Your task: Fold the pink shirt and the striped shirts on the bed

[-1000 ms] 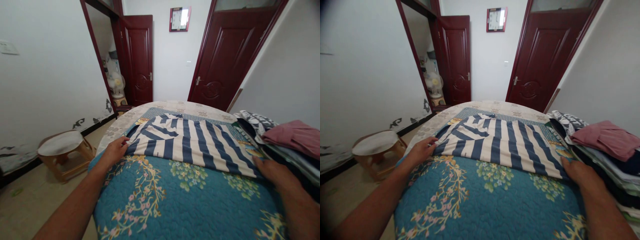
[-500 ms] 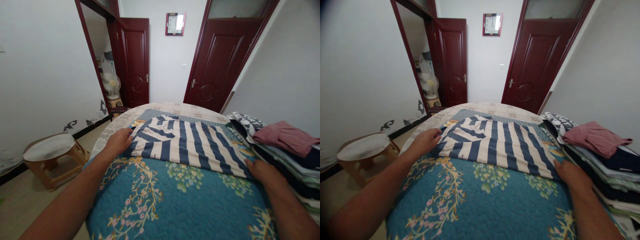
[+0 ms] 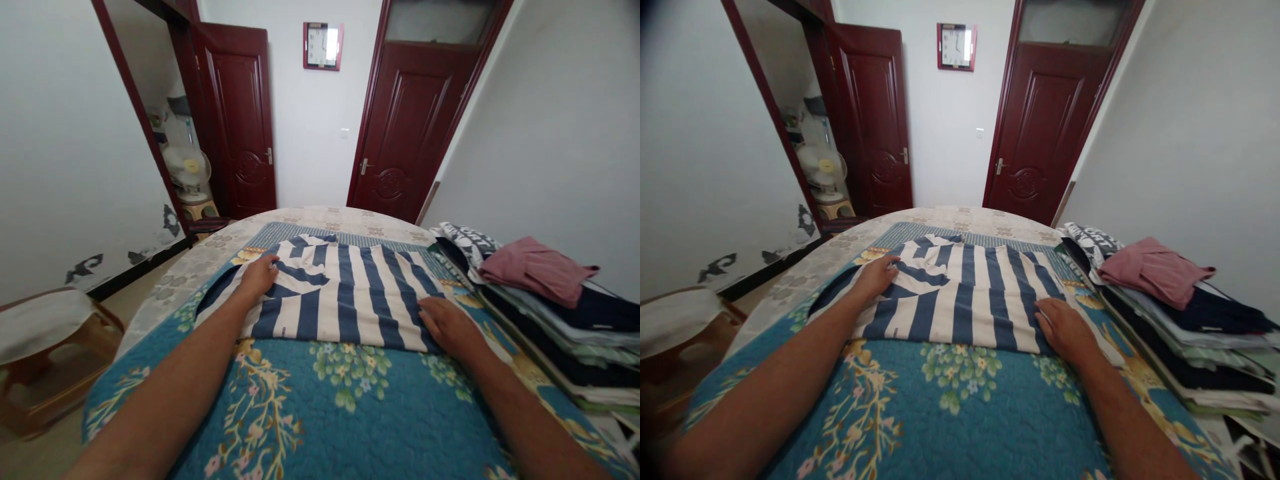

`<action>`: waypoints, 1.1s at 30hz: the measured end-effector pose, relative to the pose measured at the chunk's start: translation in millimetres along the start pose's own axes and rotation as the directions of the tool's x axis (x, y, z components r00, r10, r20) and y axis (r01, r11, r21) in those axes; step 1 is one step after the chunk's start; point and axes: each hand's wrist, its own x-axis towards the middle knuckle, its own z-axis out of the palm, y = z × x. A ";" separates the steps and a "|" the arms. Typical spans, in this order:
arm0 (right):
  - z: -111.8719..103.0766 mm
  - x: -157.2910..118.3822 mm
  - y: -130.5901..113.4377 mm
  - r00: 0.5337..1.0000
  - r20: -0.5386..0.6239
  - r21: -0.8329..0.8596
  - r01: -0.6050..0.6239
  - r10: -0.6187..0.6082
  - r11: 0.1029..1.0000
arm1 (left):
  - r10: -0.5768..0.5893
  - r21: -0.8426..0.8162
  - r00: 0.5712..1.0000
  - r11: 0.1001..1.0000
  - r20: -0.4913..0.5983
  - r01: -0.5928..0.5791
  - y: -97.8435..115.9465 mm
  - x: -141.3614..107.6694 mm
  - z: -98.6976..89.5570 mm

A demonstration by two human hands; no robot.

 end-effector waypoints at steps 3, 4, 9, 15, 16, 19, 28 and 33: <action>14.3 3.3 -9.0 0.999 0.036 0.045 0.015 -0.016 0.999 | -0.015 -0.007 0.990 1.000 -0.141 0.015 -10.4 8.3 11.4; 17.3 3.4 -9.5 0.999 0.033 0.043 -0.001 0.000 0.999 | -0.021 -0.002 0.988 1.000 -0.152 0.021 -13.8 10.4 13.4; 19.7 1.0 -7.6 0.999 0.019 0.027 -0.043 0.043 0.999 | -0.031 -0.037 0.989 0.999 -0.143 0.026 -19.4 14.7 15.2; 6.6 13.8 -30.9 0.998 -0.050 0.055 -0.021 0.024 0.998 | -0.080 -0.061 0.993 0.995 -0.089 0.075 -15.0 12.8 16.9; 4.1 21.0 -40.7 0.998 -0.063 0.083 -0.010 0.015 0.997 | -0.078 -0.065 0.993 0.995 -0.087 0.072 -15.2 12.5 17.8; -1.5 54.5 -80.9 0.997 -0.061 0.177 0.060 -0.050 0.982 | -0.073 -0.097 0.992 0.993 -0.105 0.063 -17.1 11.9 20.1; 36.6 196.4 -206.3 0.991 0.133 0.272 -0.042 0.006 0.961 | -0.044 -0.183 0.988 0.983 -0.146 0.017 -16.9 7.7 18.3; 78.9 226.7 -225.3 0.968 0.202 0.309 -0.206 0.147 0.928 | -0.059 -0.215 0.987 0.976 -0.146 0.026 -18.1 7.0 20.0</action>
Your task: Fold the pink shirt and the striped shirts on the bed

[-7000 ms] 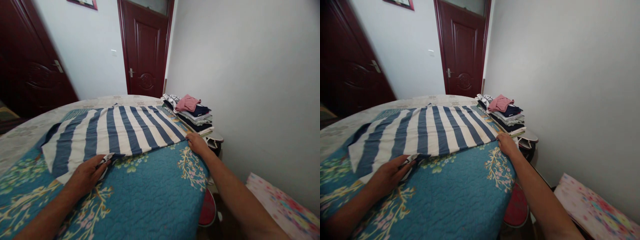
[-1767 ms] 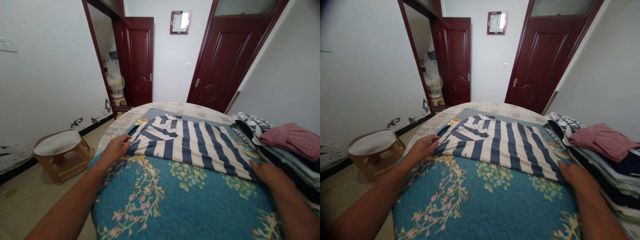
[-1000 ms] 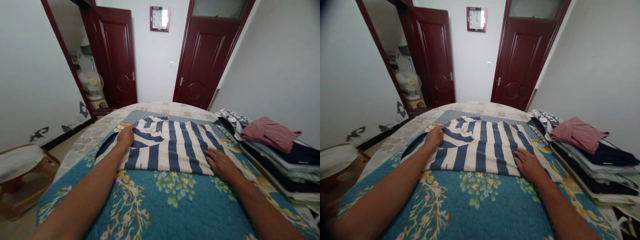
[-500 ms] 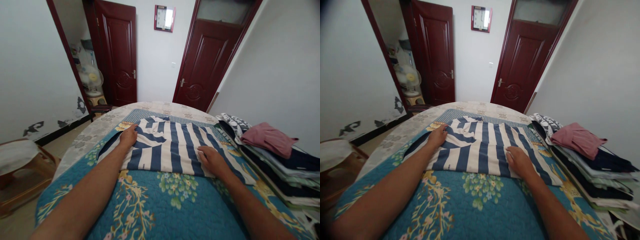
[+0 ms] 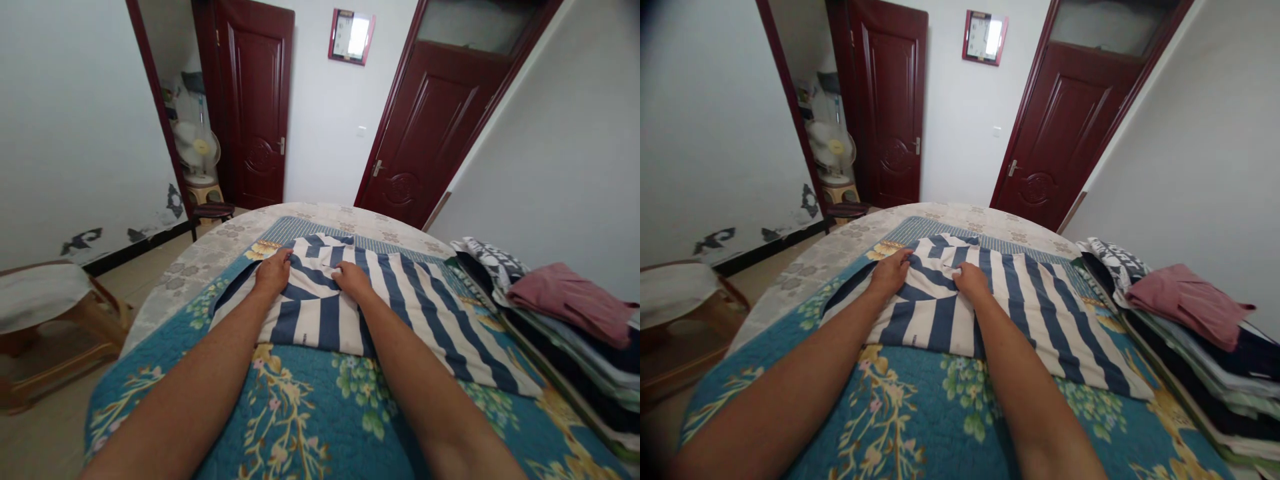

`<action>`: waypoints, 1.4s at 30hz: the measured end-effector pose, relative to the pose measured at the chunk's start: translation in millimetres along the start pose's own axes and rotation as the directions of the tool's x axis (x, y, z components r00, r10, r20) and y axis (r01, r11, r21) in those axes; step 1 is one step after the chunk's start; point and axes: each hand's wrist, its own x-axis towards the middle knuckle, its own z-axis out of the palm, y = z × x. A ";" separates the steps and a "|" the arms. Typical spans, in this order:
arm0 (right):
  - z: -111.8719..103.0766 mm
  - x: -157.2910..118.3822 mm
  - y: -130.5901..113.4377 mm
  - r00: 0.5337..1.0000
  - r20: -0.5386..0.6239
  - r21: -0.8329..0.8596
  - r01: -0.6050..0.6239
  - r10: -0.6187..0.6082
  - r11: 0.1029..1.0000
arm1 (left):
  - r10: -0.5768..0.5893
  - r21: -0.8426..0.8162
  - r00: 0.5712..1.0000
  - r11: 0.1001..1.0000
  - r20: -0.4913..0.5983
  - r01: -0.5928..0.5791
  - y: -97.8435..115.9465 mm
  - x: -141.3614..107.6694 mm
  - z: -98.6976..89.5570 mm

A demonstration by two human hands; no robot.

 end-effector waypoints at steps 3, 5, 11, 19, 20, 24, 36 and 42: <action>11.5 5.2 11.0 0.995 -0.080 0.120 -0.053 0.063 0.991 | -0.002 -0.020 1.000 1.000 -0.005 0.002 -2.1 1.1 2.2; 14.4 5.2 18.5 0.982 -0.161 0.186 -0.070 0.100 0.980 | -0.001 -0.012 1.000 1.000 -0.010 0.001 -3.0 2.0 3.4; 14.9 -1.5 21.8 0.977 -0.202 0.213 -0.018 0.062 0.977 | 0.000 0.003 1.000 1.000 -0.020 0.000 -2.1 3.8 -0.1; -3.4 -15.5 8.1 0.953 -0.302 0.184 0.079 -0.020 0.980 | 0.027 -0.176 0.998 0.984 0.053 -0.018 6.3 10.9 -8.2; -8.6 -19.9 3.3 0.939 -0.341 0.158 0.113 -0.053 0.981 | 0.030 -0.180 0.997 0.984 0.065 -0.018 7.0 11.2 -8.6; -26.5 -55.5 -16.9 0.933 -0.217 0.054 0.305 -0.287 0.951 | 0.094 -0.164 0.986 0.984 0.135 -0.071 8.5 9.8 -9.9; -6.8 -133.9 -21.8 0.946 0.080 -0.063 0.320 -0.315 0.945 | 0.306 -0.398 0.941 0.888 0.142 -0.229 27.5 9.6 -46.4; -8.5 -114.9 -6.8 0.956 -0.177 0.189 0.265 -0.233 0.946 | 0.421 -0.390 0.641 0.899 0.641 -0.200 52.2 -13.3 -91.2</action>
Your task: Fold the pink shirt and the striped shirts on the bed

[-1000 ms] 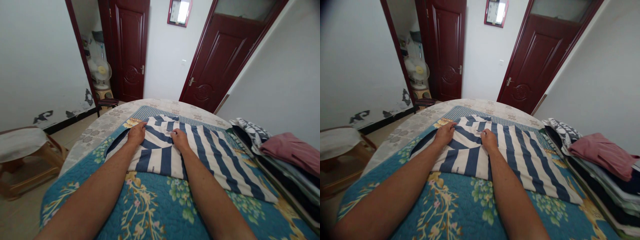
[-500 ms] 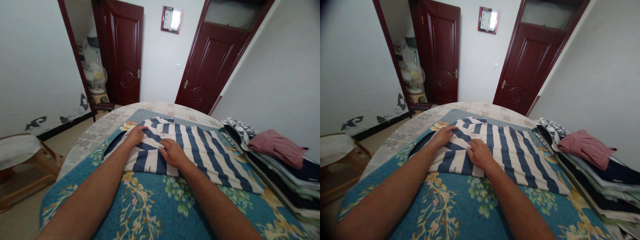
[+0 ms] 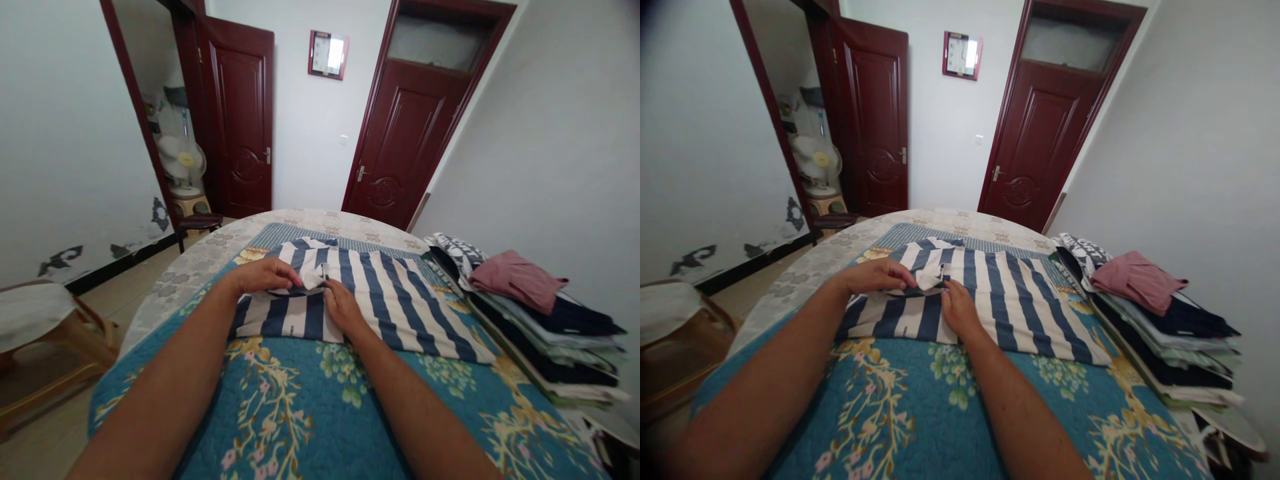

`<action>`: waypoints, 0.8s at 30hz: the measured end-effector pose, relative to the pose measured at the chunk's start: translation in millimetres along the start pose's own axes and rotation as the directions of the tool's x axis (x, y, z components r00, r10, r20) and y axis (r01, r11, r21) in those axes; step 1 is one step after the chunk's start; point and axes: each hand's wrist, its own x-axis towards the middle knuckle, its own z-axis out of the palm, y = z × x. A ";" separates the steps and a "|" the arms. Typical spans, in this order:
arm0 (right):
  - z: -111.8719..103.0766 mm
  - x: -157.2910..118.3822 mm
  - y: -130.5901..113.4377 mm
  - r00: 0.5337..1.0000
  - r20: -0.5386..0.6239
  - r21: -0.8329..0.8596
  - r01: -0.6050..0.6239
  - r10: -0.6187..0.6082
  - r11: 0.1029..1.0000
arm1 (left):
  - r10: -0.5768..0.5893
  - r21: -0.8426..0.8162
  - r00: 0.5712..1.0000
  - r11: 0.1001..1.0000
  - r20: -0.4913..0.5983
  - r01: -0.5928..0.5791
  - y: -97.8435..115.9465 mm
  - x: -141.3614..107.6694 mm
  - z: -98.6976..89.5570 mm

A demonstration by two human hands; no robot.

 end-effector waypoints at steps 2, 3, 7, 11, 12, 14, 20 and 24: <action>-3.2 3.3 6.6 0.999 -0.021 0.055 -0.036 0.038 0.998 | -0.071 0.009 0.995 0.997 0.070 0.071 11.9 -8.9 -2.9; -4.5 4.0 9.4 0.998 -0.019 0.069 -0.058 0.060 0.996 | -0.091 -0.004 0.994 0.996 0.058 0.091 15.3 -11.7 -4.4; -8.0 2.9 16.1 0.967 -0.116 0.156 -0.209 0.228 0.965 | -0.114 -0.081 0.992 0.991 -0.059 0.109 9.9 -13.8 -9.9; -10.5 0.9 14.3 0.919 -0.170 0.236 -0.312 0.355 0.920 | -0.180 0.036 0.980 0.982 -0.084 0.183 -6.2 -9.1 -9.0; -10.6 0.8 12.6 0.924 -0.161 0.229 -0.308 0.348 0.923 | -0.175 0.088 0.981 0.979 -0.084 0.182 -8.9 -7.2 -6.9; -9.9 0.9 8.8 0.949 -0.129 0.180 -0.264 0.289 0.947 | -0.157 0.174 0.985 0.970 -0.067 0.167 -12.8 -2.6 -0.4; -11.6 2.3 7.6 0.971 -0.056 -0.127 -0.239 0.234 0.963 | -0.202 0.214 0.979 0.958 0.041 0.189 -25.3 9.5 19.5; -19.0 1.7 10.6 0.943 -0.040 -0.321 -0.325 0.330 0.890 | -0.235 0.268 0.972 0.938 0.032 0.218 -26.1 12.9 20.1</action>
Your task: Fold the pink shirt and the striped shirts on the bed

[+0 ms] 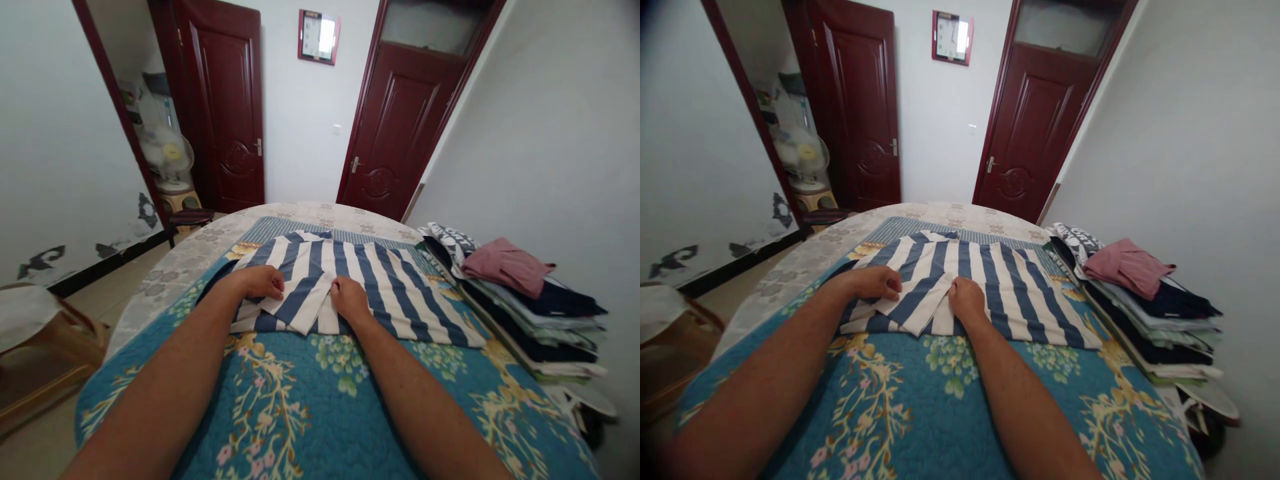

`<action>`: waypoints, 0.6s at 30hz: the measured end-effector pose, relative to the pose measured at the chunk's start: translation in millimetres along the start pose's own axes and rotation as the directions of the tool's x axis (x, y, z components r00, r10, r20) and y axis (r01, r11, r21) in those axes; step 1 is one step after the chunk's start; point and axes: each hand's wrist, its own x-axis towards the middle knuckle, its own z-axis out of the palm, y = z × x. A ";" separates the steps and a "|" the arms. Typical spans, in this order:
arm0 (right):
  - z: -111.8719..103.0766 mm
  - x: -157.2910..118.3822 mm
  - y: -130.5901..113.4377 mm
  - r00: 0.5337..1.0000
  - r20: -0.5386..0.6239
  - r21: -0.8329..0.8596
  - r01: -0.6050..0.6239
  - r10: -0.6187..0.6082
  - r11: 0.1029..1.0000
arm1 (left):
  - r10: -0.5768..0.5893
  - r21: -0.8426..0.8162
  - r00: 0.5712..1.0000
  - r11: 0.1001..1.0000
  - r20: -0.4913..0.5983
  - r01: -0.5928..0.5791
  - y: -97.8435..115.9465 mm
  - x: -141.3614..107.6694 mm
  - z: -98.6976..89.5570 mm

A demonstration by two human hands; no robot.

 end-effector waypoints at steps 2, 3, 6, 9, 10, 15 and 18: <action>-3.0 -0.5 -0.4 1.000 0.010 -0.034 0.029 -0.028 0.999 | 0.008 0.110 0.998 0.994 -0.065 -0.001 6.4 4.0 1.2; -4.6 -0.9 -1.5 0.999 0.016 -0.048 0.047 -0.046 0.998 | 0.019 0.170 0.992 0.985 -0.123 0.002 11.1 7.4 4.2; -10.3 -3.2 -5.7 0.996 0.040 -0.105 0.089 -0.085 0.991 | 0.095 0.264 0.957 0.964 -0.274 -0.021 27.8 21.5 27.3; -16.2 -10.4 -6.1 0.989 0.075 -0.132 0.134 -0.125 0.982 | 0.184 0.276 0.936 0.956 -0.301 -0.099 39.8 34.1 65.9; -17.5 -13.9 -4.2 0.986 0.085 -0.126 0.155 -0.145 0.980 | 0.195 0.300 0.930 0.949 -0.311 -0.099 41.5 36.8 78.5; -22.3 -28.2 29.5 0.971 0.124 -0.054 0.212 -0.204 0.976 | 0.181 0.499 0.918 0.866 -0.352 0.021 37.4 40.0 111.6; -33.3 -28.0 73.5 0.977 0.158 -0.065 0.156 -0.144 0.986 | 0.191 0.536 0.915 0.843 -0.356 0.033 35.1 38.4 111.5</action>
